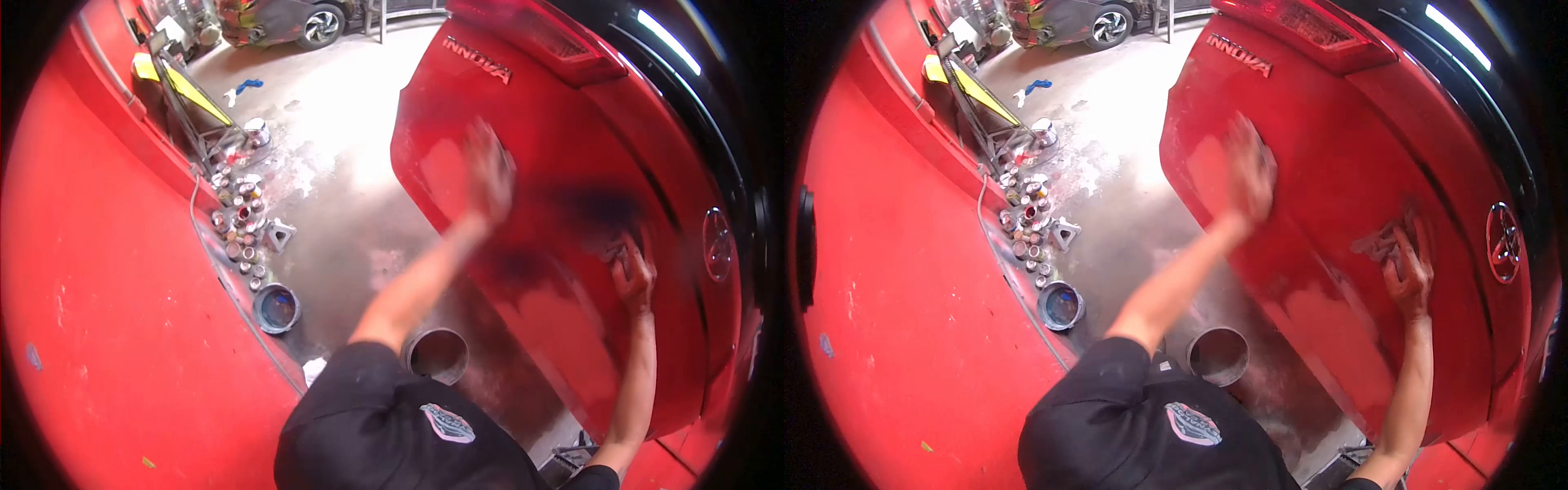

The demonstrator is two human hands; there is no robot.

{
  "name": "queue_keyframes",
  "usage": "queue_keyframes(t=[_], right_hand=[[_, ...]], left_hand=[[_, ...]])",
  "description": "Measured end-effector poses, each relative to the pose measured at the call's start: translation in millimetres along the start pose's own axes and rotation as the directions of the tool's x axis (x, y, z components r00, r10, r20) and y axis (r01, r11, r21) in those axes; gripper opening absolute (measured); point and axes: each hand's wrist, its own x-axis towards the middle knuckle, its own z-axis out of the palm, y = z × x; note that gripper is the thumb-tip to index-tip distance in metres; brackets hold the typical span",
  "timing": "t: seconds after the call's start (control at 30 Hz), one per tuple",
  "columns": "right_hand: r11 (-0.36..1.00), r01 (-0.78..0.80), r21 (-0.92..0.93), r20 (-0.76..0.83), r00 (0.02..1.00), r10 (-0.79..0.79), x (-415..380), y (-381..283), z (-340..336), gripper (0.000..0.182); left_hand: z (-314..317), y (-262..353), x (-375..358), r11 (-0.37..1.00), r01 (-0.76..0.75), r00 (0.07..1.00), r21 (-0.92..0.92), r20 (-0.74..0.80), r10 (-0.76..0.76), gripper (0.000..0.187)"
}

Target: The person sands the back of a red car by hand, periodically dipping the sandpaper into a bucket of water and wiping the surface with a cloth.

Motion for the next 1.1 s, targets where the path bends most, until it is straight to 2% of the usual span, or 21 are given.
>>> queue_keyframes(t=[0.03,0.07,0.13,0.2,0.23,0.27,0.3,0.37,0.43,0.5,0.6,0.7,0.77,0.8,0.87,0.9,0.97,1.0,1.03,1.07,1.1], right_hand=[[0.999,0.030,-0.040,0.010,0.999,-0.030,-0.8,0.5,-1.8,0.055],[0.996,0.052,-0.069,0.018,0.999,-0.051,1.1,1.8,-6.7,0.053],[0.986,0.106,-0.128,0.034,0.994,-0.102,5.4,0.3,-14.2,0.052],[0.980,0.129,-0.151,0.036,0.992,-0.125,6.8,0.5,-7.3,0.053],[0.990,0.088,-0.107,0.051,0.995,-0.083,1.9,5.4,-4.2,0.055],[0.994,0.064,-0.088,0.064,0.996,-0.059,-1.3,5.4,-5.2,0.056],[0.997,0.040,-0.070,0.076,0.996,-0.035,-4.5,5.4,-6.0,0.057],[0.994,0.055,-0.092,0.023,0.998,-0.053,-0.6,1.4,-4.4,0.056],[0.997,0.044,-0.064,0.031,0.999,-0.042,0.6,-2.2,-5.0,0.055],[0.997,0.040,-0.059,0.024,0.999,-0.039,3.8,-0.2,-4.2,0.054],[0.989,0.084,-0.118,0.056,0.995,-0.078,4.7,3.8,-7.7,0.056],[0.990,0.090,-0.107,0.047,0.995,-0.086,2.2,-3.9,-5.0,0.056],[0.995,0.046,-0.091,0.068,0.997,-0.040,0.8,-1.0,-6.0,0.056],[0.996,0.033,-0.084,0.073,0.997,-0.027,1.0,1.5,-6.1,0.056],[0.995,0.015,-0.094,0.083,0.997,-0.007,-7.3,7.8,-1.3,0.056],[0.995,0.009,-0.096,0.084,0.996,-0.001,-9.7,8.1,1.9,0.056],[0.996,0.046,-0.082,0.079,0.996,-0.039,-4.9,9.0,-0.5,0.056],[0.995,0.062,-0.082,0.077,0.995,-0.056,-1.1,10.2,-2.2,0.056],[0.994,0.069,-0.089,0.089,0.994,-0.061,-0.4,7.3,-5.0,0.055],[0.994,0.068,-0.090,0.088,0.994,-0.060,0.7,5.0,-2.3,0.055],[0.994,0.067,-0.091,0.087,0.994,-0.059,1.9,2.8,0.2,0.055]], left_hand=[[0.4,17.2,-41.1,0.998,-0.032,0.998,-0.056,0.049,0.035,0.062],[-0.3,10.4,-43.5,0.997,-0.034,0.999,-0.062,0.037,0.036,0.062],[-15.4,-7.6,-39.8,0.968,-0.152,0.978,-0.201,0.112,0.177,0.063],[-13.8,-49.5,43.8,0.984,-0.077,0.991,0.160,0.122,0.058,0.058],[-12.6,-85.0,94.2,0.996,0.063,0.997,-0.062,0.048,-0.060,0.058],[-11.2,-117.3,138.5,0.939,0.183,0.982,-0.291,0.003,-0.191,0.061],[-10.4,-132.1,159.4,0.945,0.246,0.964,-0.216,-0.045,-0.261,0.061],[8.6,-103.3,133.2,0.966,0.257,0.959,0.021,-0.132,-0.252,0.062],[2.6,-41.1,45.5,0.995,0.103,0.989,-0.019,-0.106,-0.104,0.065],[-7.1,-1.0,-50.6,0.999,-0.029,0.999,-0.023,0.042,0.030,0.069],[-4.7,-50.3,-19.1,0.992,-0.130,0.991,0.004,0.018,0.130,0.065],[-26.8,-133.6,124.4,0.925,0.253,0.965,-0.284,0.005,-0.262,0.053],[-11.9,-167.2,152.8,0.919,0.374,0.919,-0.128,-0.083,-0.385,0.055],[-7.5,-144.7,139.1,0.934,0.353,0.932,0.055,-0.103,-0.347,0.058],[-9.4,-85.0,63.3,0.964,0.254,0.959,-0.074,-0.109,-0.261,0.062],[6.2,-56.7,-7.4,0.867,0.322,0.933,-0.381,-0.028,-0.358,0.063],[22.1,-51.7,-44.6,0.664,0.359,0.905,-0.656,0.072,-0.418,0.064],[14.2,-62.3,-39.7,0.891,0.205,0.976,-0.405,0.010,-0.219,0.065],[1.8,-72.2,-37.9,0.994,0.014,1.000,-0.109,0.018,-0.012,0.065],[-25.0,-75.4,9.2,0.976,0.103,0.994,-0.192,0.054,-0.094,0.060],[-19.2,-120.6,56.7,0.950,0.226,0.974,-0.217,0.050,-0.220,0.058]])
